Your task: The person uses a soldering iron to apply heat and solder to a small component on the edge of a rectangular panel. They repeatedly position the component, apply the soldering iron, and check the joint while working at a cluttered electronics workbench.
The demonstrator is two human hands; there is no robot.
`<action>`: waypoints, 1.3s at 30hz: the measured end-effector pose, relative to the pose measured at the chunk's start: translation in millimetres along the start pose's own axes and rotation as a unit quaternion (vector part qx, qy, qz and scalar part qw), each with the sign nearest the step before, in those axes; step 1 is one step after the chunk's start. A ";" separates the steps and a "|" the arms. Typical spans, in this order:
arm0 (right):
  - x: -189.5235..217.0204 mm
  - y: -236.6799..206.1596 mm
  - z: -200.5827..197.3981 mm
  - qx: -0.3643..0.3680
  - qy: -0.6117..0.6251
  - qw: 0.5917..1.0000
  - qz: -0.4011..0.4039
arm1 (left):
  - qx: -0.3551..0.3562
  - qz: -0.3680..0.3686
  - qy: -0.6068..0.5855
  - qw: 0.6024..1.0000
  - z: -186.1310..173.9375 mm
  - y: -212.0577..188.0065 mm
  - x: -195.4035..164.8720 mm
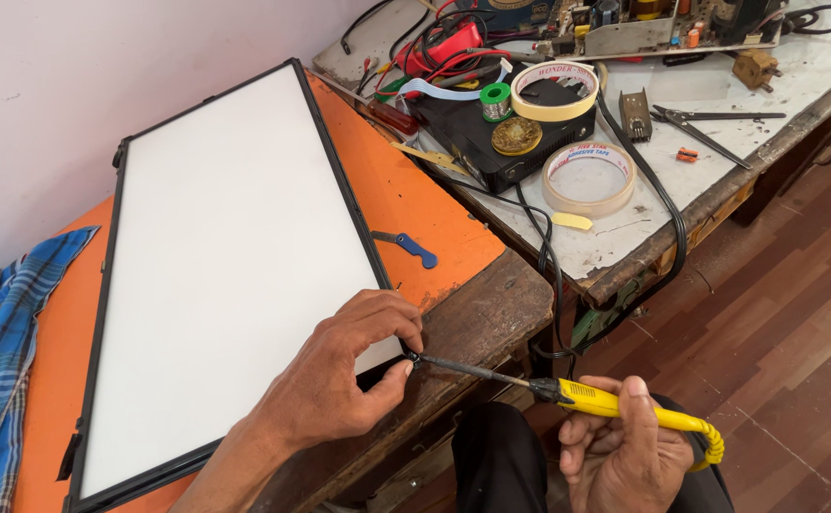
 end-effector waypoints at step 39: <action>-2.2 1.7 -1.0 0.007 -0.001 1.000 -0.005 | 0.009 -0.020 -0.021 1.000 -1.5 -0.8 3.5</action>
Point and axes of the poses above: each hand's wrist, its own y-axis towards the middle knuckle, its own z-axis out of the palm, x = y × z, the point moved 9 cm from there along y, towards the middle knuckle, and after that the axes turned 15 degrees about x, right-handed, at the moved point
